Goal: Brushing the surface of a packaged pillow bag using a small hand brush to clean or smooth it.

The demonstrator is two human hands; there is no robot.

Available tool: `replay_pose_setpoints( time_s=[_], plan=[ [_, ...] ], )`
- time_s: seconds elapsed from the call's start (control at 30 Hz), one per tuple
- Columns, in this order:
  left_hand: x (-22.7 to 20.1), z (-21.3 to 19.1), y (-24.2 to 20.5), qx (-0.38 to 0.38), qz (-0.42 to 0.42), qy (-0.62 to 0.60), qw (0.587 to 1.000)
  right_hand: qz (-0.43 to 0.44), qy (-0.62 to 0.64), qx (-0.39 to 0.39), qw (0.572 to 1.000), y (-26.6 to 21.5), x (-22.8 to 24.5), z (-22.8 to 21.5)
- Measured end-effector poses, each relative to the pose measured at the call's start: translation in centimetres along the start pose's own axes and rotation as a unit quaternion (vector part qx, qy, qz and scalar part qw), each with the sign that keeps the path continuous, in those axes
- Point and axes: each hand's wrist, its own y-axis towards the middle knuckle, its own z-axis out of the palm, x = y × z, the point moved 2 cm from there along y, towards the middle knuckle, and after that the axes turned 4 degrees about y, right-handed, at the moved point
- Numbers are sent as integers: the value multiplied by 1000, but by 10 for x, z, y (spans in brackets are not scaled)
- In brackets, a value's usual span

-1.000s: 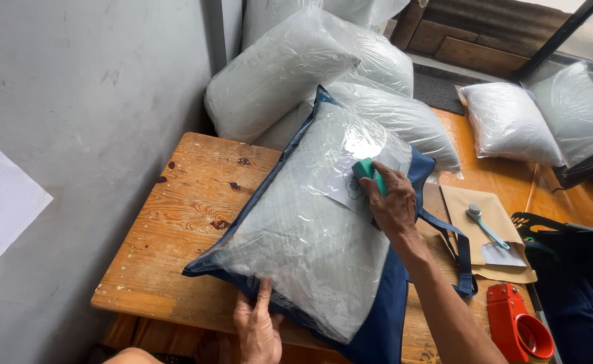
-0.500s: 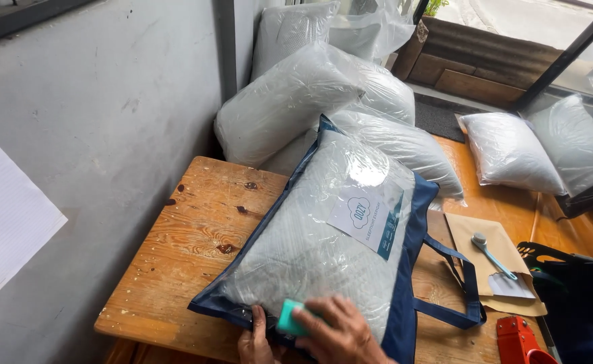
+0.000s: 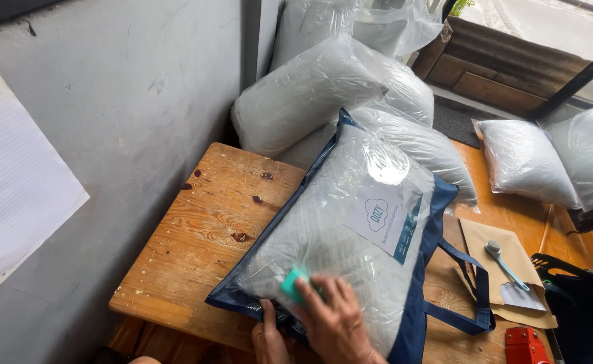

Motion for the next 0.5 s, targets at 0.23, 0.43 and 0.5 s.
replay_pose_setpoints(
  time_s=[0.23,0.43,0.5],
  plan=[
    [-8,4,-22,7,-24,-72,997,-53,103,38,993,28,8,-24],
    [-39,-1,-47,44,110,-124,985,73,-95,2,993,98,-174,-5],
    [-59,1,-65,66,117,-137,981,101,-81,29,991,90,-177,6]
  ],
)
